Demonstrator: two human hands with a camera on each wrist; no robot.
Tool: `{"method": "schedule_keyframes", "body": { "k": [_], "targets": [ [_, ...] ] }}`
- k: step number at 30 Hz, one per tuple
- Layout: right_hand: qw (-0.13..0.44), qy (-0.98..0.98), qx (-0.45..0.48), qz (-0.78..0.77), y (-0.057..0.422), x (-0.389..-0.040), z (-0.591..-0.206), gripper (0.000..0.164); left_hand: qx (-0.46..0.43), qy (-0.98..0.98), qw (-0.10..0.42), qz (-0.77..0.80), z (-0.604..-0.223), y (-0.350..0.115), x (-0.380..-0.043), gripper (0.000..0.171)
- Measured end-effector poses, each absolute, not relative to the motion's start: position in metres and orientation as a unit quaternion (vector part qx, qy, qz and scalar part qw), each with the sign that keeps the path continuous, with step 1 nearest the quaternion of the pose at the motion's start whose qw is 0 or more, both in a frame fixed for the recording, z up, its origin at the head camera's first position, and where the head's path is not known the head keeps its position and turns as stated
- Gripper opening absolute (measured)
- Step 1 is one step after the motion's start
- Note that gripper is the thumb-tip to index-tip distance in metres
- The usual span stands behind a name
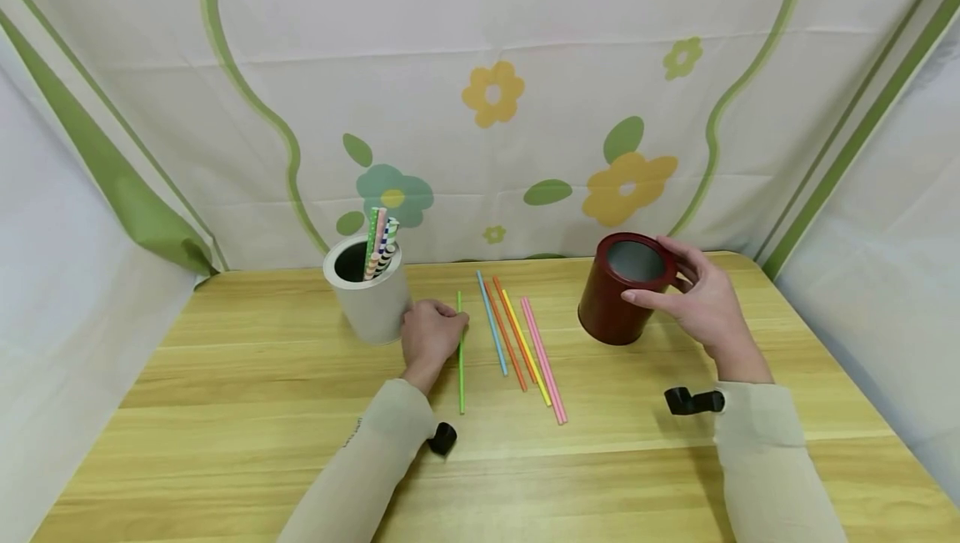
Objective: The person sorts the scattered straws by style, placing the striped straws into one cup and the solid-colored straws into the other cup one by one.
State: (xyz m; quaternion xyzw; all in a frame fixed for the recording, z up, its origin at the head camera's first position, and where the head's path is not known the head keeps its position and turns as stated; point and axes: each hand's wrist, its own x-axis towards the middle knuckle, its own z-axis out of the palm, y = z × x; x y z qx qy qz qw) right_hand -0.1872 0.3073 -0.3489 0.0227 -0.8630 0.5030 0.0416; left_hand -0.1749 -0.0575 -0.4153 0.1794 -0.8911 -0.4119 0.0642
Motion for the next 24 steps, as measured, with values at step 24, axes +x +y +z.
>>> {"method": "schedule_keyframes", "body": {
  "k": [24],
  "targets": [
    [0.043, -0.86, 0.025, 0.508, 0.3078, -0.188, -0.3507, 0.103, 0.178, -0.856, 0.006, -0.486, -0.4064, -0.0607, -0.1755, 0.019]
  ]
}}
